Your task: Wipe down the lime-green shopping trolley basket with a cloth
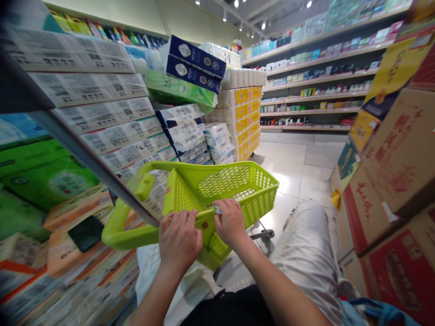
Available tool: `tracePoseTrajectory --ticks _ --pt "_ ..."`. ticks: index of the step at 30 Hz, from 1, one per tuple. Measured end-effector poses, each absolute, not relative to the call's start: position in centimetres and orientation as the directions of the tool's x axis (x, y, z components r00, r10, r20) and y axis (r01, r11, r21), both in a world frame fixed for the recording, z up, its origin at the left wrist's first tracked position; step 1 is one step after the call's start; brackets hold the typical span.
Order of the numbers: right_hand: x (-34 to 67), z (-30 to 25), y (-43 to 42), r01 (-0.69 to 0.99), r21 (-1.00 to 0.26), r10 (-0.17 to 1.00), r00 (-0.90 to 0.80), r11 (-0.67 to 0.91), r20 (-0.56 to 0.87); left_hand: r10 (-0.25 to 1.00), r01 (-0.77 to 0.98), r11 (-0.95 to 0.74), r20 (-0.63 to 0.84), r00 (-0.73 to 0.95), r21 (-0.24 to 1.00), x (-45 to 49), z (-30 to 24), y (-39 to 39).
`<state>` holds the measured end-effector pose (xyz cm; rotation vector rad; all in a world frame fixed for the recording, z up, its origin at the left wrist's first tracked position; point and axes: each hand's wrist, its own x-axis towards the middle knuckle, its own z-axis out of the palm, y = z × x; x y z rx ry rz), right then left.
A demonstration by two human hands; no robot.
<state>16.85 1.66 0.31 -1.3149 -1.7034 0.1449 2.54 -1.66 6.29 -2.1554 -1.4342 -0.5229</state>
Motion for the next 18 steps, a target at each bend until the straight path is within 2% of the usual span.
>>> tracePoseTrajectory --ticks 3,9,15,18 --pt "16.0 0.5 1.4 0.674 -0.606 0.803 0.032 0.423 0.595 0.740 0.929 -0.323 0.565 0.366 -0.179 2.6 6.2 -1.6" --pt "14.6 1.3 1.0 0.606 -0.576 0.772 -0.105 0.549 0.627 0.734 0.929 -0.334 0.574 0.364 -0.161 2.3 6.2 -1.6" --pt "16.7 0.3 1.9 0.705 -0.572 0.794 0.020 0.420 0.607 0.731 0.928 -0.338 0.578 0.364 -0.158 2.3 6.0 -1.4" --pt "15.4 0.7 1.6 0.672 -0.586 0.793 -0.003 0.453 0.609 0.729 0.928 -0.339 0.580 0.363 -0.154 2.4 6.0 -1.3"
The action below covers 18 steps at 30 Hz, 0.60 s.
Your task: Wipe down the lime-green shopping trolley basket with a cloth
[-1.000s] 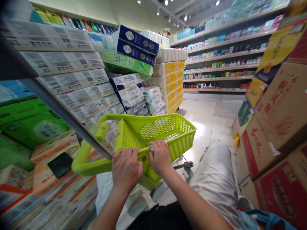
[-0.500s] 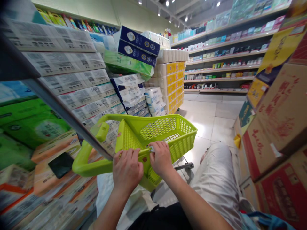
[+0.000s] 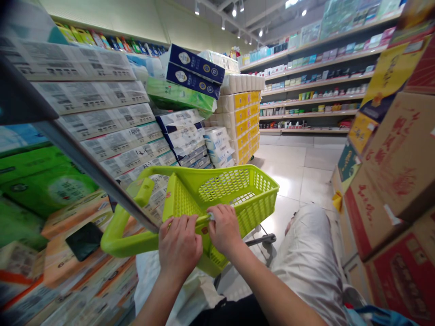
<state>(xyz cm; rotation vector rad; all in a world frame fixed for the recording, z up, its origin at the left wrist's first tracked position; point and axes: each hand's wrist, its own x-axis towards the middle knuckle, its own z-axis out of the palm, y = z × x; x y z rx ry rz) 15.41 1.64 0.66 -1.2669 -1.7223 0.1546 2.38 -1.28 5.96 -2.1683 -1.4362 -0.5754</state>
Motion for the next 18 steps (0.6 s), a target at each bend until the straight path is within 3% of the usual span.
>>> tracePoseTrajectory --ticks 5,12,18 --pt "14.7 1.2 1.5 0.643 -0.546 0.776 -0.123 0.537 0.618 0.725 0.924 -0.345 0.578 0.374 -0.165 2.3 6.2 -1.3" --pt "17.1 -0.1 2.2 0.746 -0.549 0.794 0.046 0.376 0.606 0.725 0.924 -0.342 0.578 0.375 -0.170 2.0 6.2 -1.2" --pt "15.1 0.8 1.7 0.688 -0.531 0.785 -0.091 0.494 0.612 0.720 0.919 -0.347 0.576 0.388 -0.184 2.1 6.3 -1.2"
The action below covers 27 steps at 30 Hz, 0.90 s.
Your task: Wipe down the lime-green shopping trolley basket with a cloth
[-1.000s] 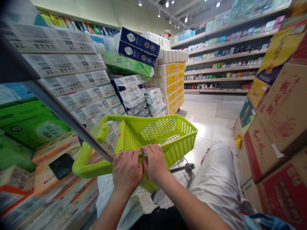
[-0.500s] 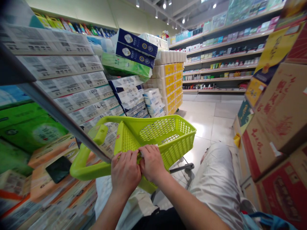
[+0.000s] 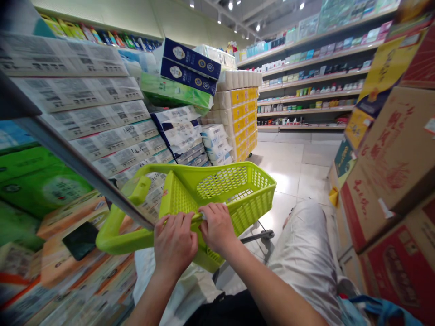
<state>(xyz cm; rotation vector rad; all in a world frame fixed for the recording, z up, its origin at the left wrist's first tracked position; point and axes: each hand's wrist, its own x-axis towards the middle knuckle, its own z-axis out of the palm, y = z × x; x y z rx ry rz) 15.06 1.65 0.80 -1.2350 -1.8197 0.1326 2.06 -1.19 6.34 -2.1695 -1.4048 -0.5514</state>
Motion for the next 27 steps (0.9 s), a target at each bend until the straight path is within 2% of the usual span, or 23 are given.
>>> tracePoseTrajectory --ticks 7,15,22,27 --pt "16.7 0.4 2.2 0.752 -0.541 0.800 0.031 0.376 0.600 0.736 0.912 -0.365 0.541 0.407 -0.188 2.1 6.6 -1.3" --pt "15.0 1.0 1.3 0.672 -0.554 0.786 -0.067 0.491 0.615 0.744 0.906 -0.393 0.524 0.414 -0.158 2.1 6.6 -1.2" --pt "16.3 0.3 2.0 0.755 -0.546 0.804 0.043 0.362 0.593 0.766 0.924 -0.347 0.519 0.379 -0.161 1.8 7.2 -0.9" --pt "14.5 0.6 2.0 0.745 -0.523 0.799 -0.022 0.414 0.601 0.771 0.929 -0.331 0.520 0.368 -0.167 1.6 7.0 0.0"
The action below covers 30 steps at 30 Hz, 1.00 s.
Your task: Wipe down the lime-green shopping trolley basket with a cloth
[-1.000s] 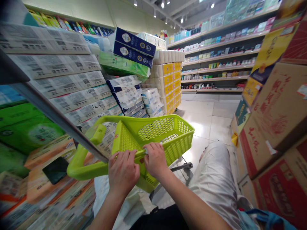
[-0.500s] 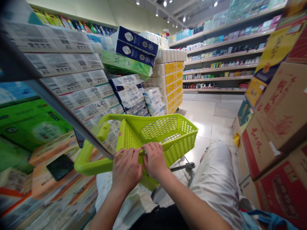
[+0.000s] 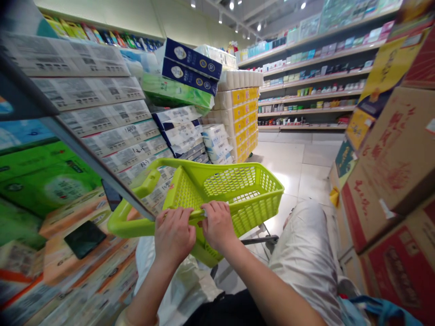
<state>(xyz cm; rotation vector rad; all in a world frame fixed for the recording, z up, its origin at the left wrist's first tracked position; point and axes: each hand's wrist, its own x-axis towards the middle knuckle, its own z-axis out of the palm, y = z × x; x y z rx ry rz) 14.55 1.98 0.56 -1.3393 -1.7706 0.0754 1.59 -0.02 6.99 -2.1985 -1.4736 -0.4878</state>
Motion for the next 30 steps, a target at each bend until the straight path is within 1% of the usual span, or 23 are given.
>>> tracePoseTrajectory --ticks 3,9,11,13,16,19,21,24,26,28,30 --pt "15.8 0.1 2.1 0.765 -0.496 0.797 -0.038 0.411 0.603 0.766 0.931 -0.330 0.532 0.361 -0.156 1.3 6.7 0.5" --pt "18.9 -1.0 2.2 0.816 -0.518 0.801 0.120 0.257 0.586 0.779 0.949 -0.295 0.548 0.305 -0.108 1.1 6.8 0.6" --pt "18.3 -1.0 2.2 0.806 -0.530 0.799 0.125 0.264 0.588 0.778 0.955 -0.280 0.561 0.284 -0.096 1.6 6.7 0.6" --pt "17.2 -0.9 2.0 0.794 -0.530 0.792 0.104 0.298 0.602 0.766 0.948 -0.304 0.568 0.302 -0.095 2.4 6.2 0.7" --pt "16.3 -1.1 1.9 0.786 -0.513 0.778 0.066 0.345 0.625 0.763 0.906 -0.414 0.512 0.395 -0.082 3.9 5.1 1.0" --pt "17.2 -1.4 1.9 0.789 -0.492 0.776 0.030 0.369 0.630 0.783 0.896 -0.439 0.463 0.415 -0.062 4.9 4.2 1.1" --pt "18.3 -1.6 1.9 0.802 -0.489 0.777 0.051 0.343 0.627 0.789 0.901 -0.427 0.453 0.415 -0.082 5.0 4.0 1.1" --pt "19.0 -1.7 2.1 0.827 -0.510 0.776 0.154 0.237 0.612 0.789 0.899 -0.424 0.444 0.424 -0.105 5.0 4.0 1.0" --pt "18.3 -1.5 2.1 0.830 -0.522 0.775 0.195 0.196 0.601 0.792 0.902 -0.419 0.443 0.420 -0.106 5.0 4.1 1.0" --pt "17.3 -1.3 2.1 0.827 -0.516 0.776 0.169 0.225 0.608 0.794 0.906 -0.410 0.447 0.412 -0.105 5.1 4.1 1.0" --pt "16.6 -1.2 2.1 0.820 -0.491 0.776 0.095 0.294 0.623 0.794 0.907 -0.406 0.451 0.408 -0.107 5.0 4.1 0.9"
